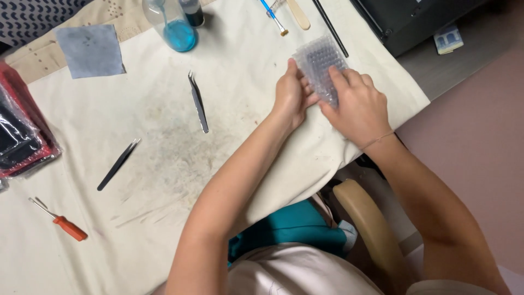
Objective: Unboxing a new mobile screen and installing it onto a phone chassis using tweezers and precision tools.
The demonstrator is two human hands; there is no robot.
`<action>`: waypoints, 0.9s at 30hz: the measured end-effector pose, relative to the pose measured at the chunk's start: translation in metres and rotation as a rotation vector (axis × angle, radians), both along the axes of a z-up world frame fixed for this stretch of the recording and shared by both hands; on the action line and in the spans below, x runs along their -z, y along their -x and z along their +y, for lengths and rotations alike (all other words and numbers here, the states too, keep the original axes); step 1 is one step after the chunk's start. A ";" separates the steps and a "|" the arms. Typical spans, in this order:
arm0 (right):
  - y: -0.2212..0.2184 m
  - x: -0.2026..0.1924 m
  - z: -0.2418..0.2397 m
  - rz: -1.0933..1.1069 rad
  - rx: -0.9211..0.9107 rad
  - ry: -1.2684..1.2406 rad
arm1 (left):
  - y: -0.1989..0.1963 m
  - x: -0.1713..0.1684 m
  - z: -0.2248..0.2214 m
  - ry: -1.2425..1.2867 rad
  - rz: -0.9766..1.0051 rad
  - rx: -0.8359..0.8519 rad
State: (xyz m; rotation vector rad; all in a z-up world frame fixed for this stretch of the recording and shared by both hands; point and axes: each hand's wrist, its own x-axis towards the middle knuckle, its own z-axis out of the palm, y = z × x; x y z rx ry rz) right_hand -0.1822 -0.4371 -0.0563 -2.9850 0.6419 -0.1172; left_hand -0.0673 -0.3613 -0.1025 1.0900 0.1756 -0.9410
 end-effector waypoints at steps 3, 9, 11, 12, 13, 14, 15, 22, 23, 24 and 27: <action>0.003 0.026 -0.010 -0.066 -0.030 -0.035 | 0.001 -0.055 0.050 -0.031 -0.107 0.011; 0.013 0.027 -0.027 -0.344 -0.031 0.010 | -0.002 -0.034 0.111 0.047 -0.350 0.052; 0.015 0.000 -0.014 -0.483 -0.044 0.164 | 0.001 -0.030 0.124 0.095 -0.432 0.025; 0.014 -0.019 0.000 -0.600 -0.121 -0.027 | 0.004 -0.030 0.130 0.158 -0.515 0.045; 0.014 -0.037 0.014 -0.708 -0.200 -0.226 | 0.007 -0.030 0.138 0.215 -0.596 0.063; 0.007 -0.041 0.033 -0.707 -0.216 -0.232 | 0.012 -0.032 0.146 0.210 -0.597 0.047; -0.001 -0.045 0.051 -0.821 -0.222 -0.531 | 0.014 -0.035 0.154 0.209 -0.624 0.043; -0.041 0.001 0.143 -1.013 -0.338 -1.166 | 0.019 0.001 0.235 0.301 -0.534 -0.297; -0.044 0.001 0.162 -1.000 -0.358 -1.188 | 0.014 0.009 0.250 0.287 -0.540 -0.322; -0.046 0.000 0.181 -0.956 -0.352 -1.185 | 0.009 0.017 0.265 0.261 -0.491 -0.386; -0.059 0.013 0.225 -0.793 -0.374 -1.304 | 0.008 0.026 0.314 0.192 -0.485 -0.513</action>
